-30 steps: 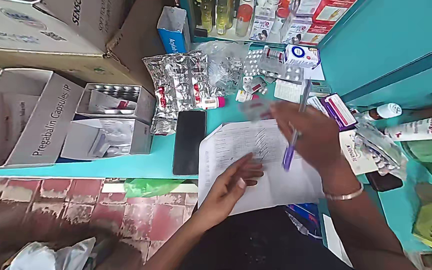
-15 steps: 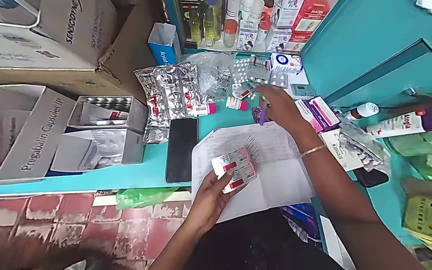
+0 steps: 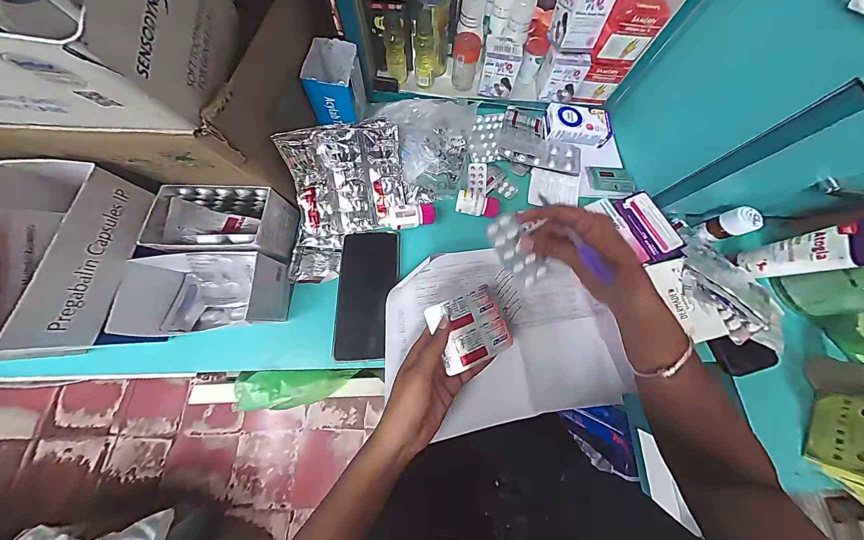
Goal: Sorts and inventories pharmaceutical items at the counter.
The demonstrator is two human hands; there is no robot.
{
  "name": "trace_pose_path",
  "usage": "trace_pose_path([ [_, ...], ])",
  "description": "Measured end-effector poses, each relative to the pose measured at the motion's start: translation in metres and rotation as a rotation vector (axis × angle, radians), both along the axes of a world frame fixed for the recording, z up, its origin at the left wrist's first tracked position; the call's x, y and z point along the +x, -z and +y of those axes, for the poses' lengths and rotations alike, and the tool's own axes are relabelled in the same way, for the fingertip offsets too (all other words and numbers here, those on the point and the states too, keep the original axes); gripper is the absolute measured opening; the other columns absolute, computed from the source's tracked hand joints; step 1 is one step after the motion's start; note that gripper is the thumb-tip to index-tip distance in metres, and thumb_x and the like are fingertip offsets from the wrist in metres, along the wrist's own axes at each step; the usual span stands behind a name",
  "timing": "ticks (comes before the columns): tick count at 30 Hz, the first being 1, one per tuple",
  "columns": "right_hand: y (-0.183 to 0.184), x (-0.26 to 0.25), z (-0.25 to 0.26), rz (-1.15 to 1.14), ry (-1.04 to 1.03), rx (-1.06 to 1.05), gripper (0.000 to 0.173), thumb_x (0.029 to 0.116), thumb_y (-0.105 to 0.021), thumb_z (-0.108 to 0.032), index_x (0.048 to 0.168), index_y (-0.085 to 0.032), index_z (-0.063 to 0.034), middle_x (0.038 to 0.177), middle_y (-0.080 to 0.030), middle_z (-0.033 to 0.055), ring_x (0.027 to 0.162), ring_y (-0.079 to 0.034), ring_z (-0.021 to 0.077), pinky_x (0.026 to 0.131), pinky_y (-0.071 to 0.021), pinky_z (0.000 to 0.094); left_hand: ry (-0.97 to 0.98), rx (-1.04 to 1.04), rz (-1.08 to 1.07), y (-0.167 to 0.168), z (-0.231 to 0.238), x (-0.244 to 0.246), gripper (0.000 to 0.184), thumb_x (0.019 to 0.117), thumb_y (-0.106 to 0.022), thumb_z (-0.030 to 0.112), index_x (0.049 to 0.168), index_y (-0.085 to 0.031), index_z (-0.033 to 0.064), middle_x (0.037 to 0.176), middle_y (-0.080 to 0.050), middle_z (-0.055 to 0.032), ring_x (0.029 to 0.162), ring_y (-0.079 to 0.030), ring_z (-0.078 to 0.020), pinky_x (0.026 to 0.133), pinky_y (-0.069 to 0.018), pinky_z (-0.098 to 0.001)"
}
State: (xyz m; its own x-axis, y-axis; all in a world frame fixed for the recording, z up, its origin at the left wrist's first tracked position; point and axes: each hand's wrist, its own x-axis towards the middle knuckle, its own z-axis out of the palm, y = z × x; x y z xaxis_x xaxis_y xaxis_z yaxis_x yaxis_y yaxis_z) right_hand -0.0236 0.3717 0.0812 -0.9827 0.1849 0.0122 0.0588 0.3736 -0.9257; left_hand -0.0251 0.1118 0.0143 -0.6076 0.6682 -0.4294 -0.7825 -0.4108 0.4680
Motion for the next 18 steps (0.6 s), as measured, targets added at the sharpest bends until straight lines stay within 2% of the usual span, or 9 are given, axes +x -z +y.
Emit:
trace_pose_path([
  [2, 0.012, 0.02, -0.016, -0.059, -0.092, -0.032, 0.027, 0.0903, -0.074, -0.007, 0.116, -0.07, -0.0009, 0.085, -0.073, -0.0011, 0.074, -0.065, 0.0007, 0.071, -0.0556, 0.0197, 0.021, -0.002, 0.044, -0.003, 0.006, -0.001, 0.041, 0.1127, -0.031, 0.023, 0.146, -0.036, 0.0006, 0.131, -0.064, -0.0198, 0.116, -0.068, -0.0313, 0.101, -0.0571, -0.0468],
  [4, 0.024, 0.038, -0.029, -0.032, -0.086, 0.067, 0.029, 0.0909, -0.075, -0.019, 0.115, -0.071, -0.0043, 0.09, -0.074, -0.0023, 0.082, -0.067, 0.0001, 0.076, -0.0559, 0.0185, 0.035, -0.049, 0.104, -0.006, 0.014, 0.001, 0.034, 0.11, -0.039, 0.015, 0.141, -0.041, 0.0006, 0.125, -0.067, -0.0163, 0.111, -0.071, -0.0277, 0.099, -0.0586, -0.0445],
  [6, 0.034, 0.05, -0.039, 0.018, 0.036, 0.151, 0.038, 0.0898, -0.077, -0.026, 0.12, -0.07, -0.0037, 0.103, -0.073, 0.0056, 0.094, -0.067, 0.0085, 0.083, -0.0554, 0.0241, 0.041, -0.11, 0.145, -0.008, 0.02, 0.004, 0.032, 0.1062, -0.046, 0.005, 0.137, -0.043, -0.0009, 0.122, -0.068, -0.0152, 0.107, -0.072, -0.026, 0.096, -0.0602, -0.0431],
  [8, 0.036, 0.059, -0.043, -0.001, 0.082, 0.05, 0.051, 0.0913, -0.077, -0.025, 0.133, -0.062, 0.0007, 0.122, -0.069, 0.0127, 0.109, -0.068, 0.0133, 0.092, -0.0574, 0.0278, 0.065, -0.142, 0.244, -0.006, 0.025, 0.008, 0.034, 0.1053, -0.047, 0.005, 0.138, -0.042, -0.0016, 0.12, -0.069, -0.0141, 0.106, -0.071, -0.024, 0.095, -0.0603, -0.042],
  [9, 0.034, 0.065, -0.042, -0.041, 0.065, -0.044, 0.055, 0.0924, -0.076, -0.023, 0.139, -0.058, 0.001, 0.124, -0.069, 0.0123, 0.109, -0.068, 0.0111, 0.093, -0.0578, 0.0262, 0.077, -0.159, 0.326, -0.003, 0.028, 0.011, 0.036, 0.1055, -0.048, 0.008, 0.139, -0.042, -0.0018, 0.12, -0.069, -0.0128, 0.107, -0.071, -0.0224, 0.095, -0.0601, -0.0411],
  [12, 0.029, 0.08, -0.036, -0.044, 0.072, -0.228, 0.053, 0.0931, -0.074, -0.014, 0.141, -0.057, 0.0003, 0.1, -0.07, 0.0075, 0.084, -0.065, 0.004, 0.078, -0.0557, 0.0206, 0.108, -0.185, 0.691, 0.008, 0.035, 0.02, 0.049, 0.1059, -0.051, 0.019, 0.145, -0.031, -0.0021, 0.126, -0.062, -0.0059, 0.111, -0.067, -0.0147, 0.096, -0.0591, -0.035],
  [13, 0.024, 0.086, -0.031, 0.002, 0.14, -0.217, 0.051, 0.0924, -0.074, -0.012, 0.139, -0.059, 0.0004, 0.096, -0.069, 0.0059, 0.08, -0.063, 0.0028, 0.075, -0.0548, 0.0196, 0.112, -0.185, 0.819, 0.01, 0.038, 0.019, 0.046, 0.1053, -0.054, 0.024, 0.14, -0.033, 0.0019, 0.125, -0.061, -0.002, 0.11, -0.066, -0.012, 0.093, -0.0587, -0.0327],
  [16, 0.002, 0.111, 0.006, 0.161, 0.508, 0.043, 0.041, 0.0909, -0.073, -0.006, 0.131, -0.065, -0.0029, 0.107, -0.072, 0.0054, 0.086, -0.067, 0.0047, 0.076, -0.0587, 0.0241, 0.183, -0.213, 1.069, 0.01, 0.037, 0.012, 0.057, 0.1023, -0.058, 0.035, 0.146, -0.034, 0.008, 0.121, -0.062, 0.0022, 0.109, -0.064, -0.0111, 0.085, -0.0577, -0.0269],
  [18, -0.01, 0.13, 0.046, 0.131, 0.758, 0.324, 0.05, 0.0939, -0.071, -0.009, 0.141, -0.057, -0.0078, 0.115, -0.07, 0.0106, 0.087, -0.068, 0.0137, 0.074, -0.0588, 0.0335, 0.279, -0.208, 1.136, 0.008, 0.031, 0.009, 0.053, 0.1033, -0.058, 0.033, 0.146, -0.043, 0.0071, 0.125, -0.064, -0.0023, 0.114, -0.063, -0.0141, 0.089, -0.0575, -0.0297],
])
